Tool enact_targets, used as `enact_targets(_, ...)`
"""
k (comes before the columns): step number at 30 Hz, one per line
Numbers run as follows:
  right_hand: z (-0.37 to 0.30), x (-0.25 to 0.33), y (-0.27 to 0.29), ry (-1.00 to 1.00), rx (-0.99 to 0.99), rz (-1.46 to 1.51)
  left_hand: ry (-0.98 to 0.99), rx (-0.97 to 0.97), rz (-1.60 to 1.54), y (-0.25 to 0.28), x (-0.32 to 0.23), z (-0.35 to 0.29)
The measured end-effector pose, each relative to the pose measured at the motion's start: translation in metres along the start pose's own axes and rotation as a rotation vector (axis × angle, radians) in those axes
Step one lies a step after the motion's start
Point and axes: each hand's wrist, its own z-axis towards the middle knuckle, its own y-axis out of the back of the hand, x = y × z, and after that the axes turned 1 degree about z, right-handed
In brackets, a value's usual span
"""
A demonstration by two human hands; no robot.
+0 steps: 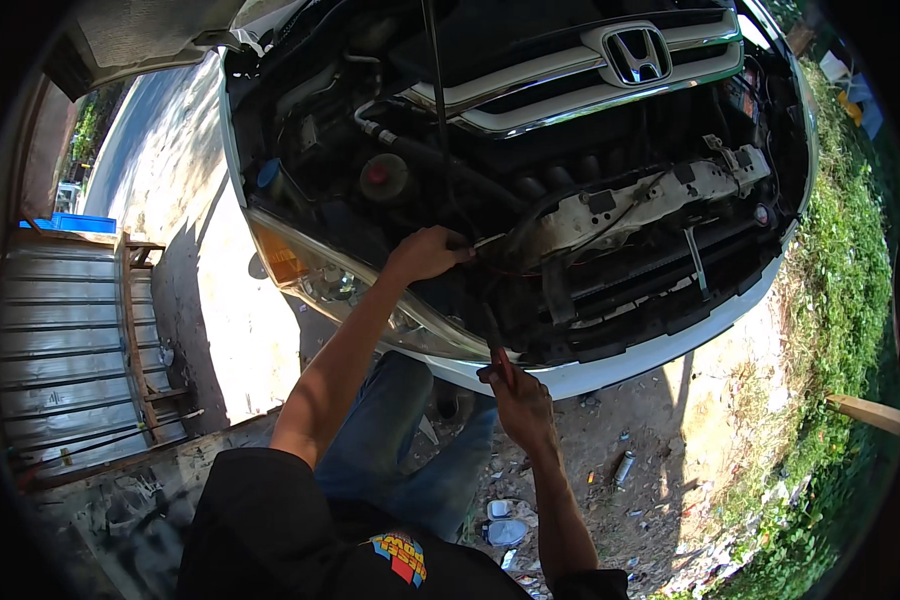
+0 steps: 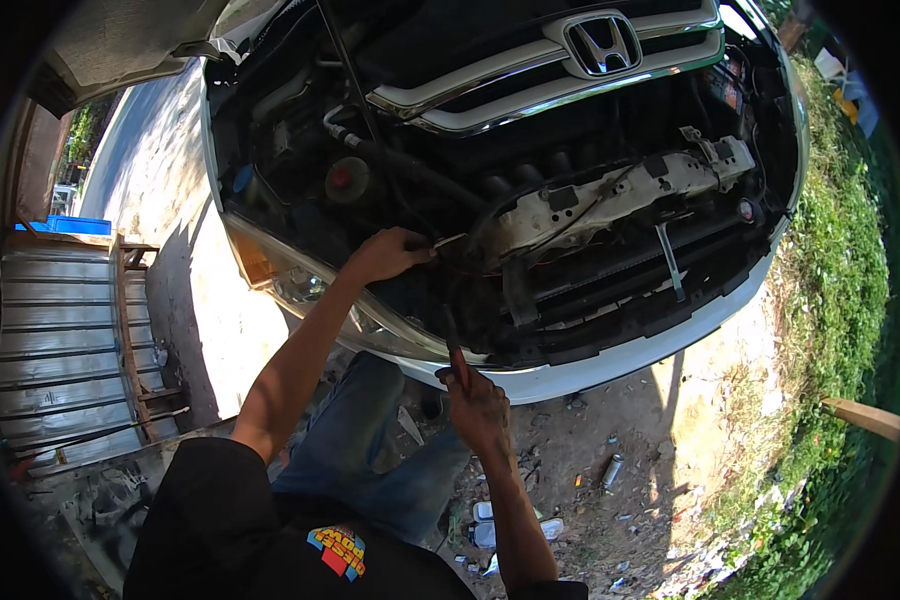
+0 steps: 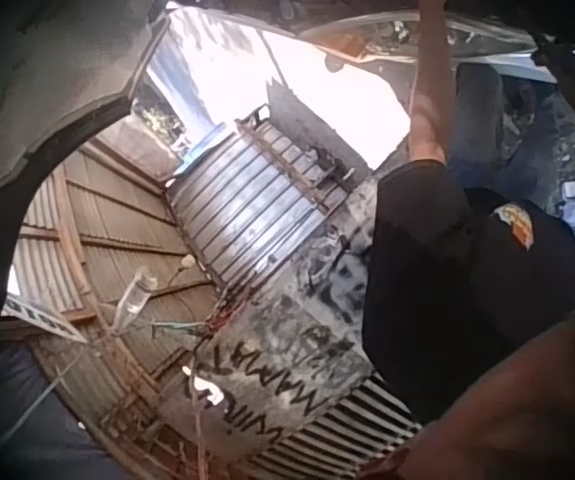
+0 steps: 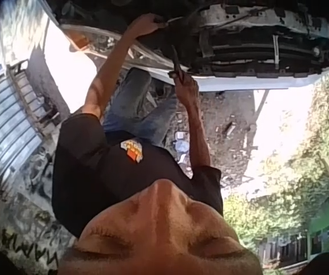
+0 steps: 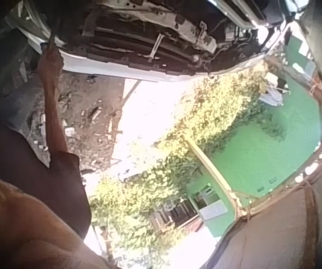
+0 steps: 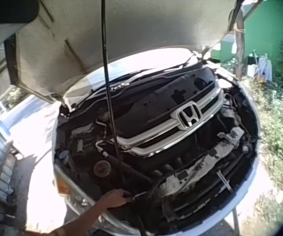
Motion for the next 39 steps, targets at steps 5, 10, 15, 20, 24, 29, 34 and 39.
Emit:
enact_targets(5, 0.02, -0.008, 0.001, -0.073, 0.102, 0.373, -0.004, -0.002, -0.008, 0.0, 0.0, 0.001)
enact_targets(10, 0.024, 0.005, 0.008, -0.07, 0.137, 0.168, 0.004, -0.015, -0.015, -0.001, 0.002, 0.0)
enact_targets(15, 0.042, 0.0, 0.003, -0.093, 0.157, 0.208, 0.013, -0.008, 0.0, -0.002, -0.005, 0.001)
enact_targets(20, 0.051, 0.011, -0.004, -0.063, 0.182, 0.221, -0.004, -0.014, -0.019, 0.003, -0.001, -0.001)
enact_targets(24, 0.044, 0.018, -0.011, -0.175, 0.178, 0.408, -0.003, -0.019, -0.021, 0.003, -0.001, -0.001)
enact_targets(29, 0.042, 0.02, -0.012, -0.19, 0.128, 0.502, -0.003, -0.018, -0.023, 0.004, -0.004, -0.003)
enact_targets(34, 0.039, 0.021, -0.01, -0.226, 0.089, 0.486, -0.003, -0.041, -0.034, -0.001, -0.001, 0.001)
enact_targets(39, 0.031, 0.029, -0.013, -0.271, 0.062, 0.584, 0.082, 0.157, -0.211, 0.009, 0.012, 0.019)
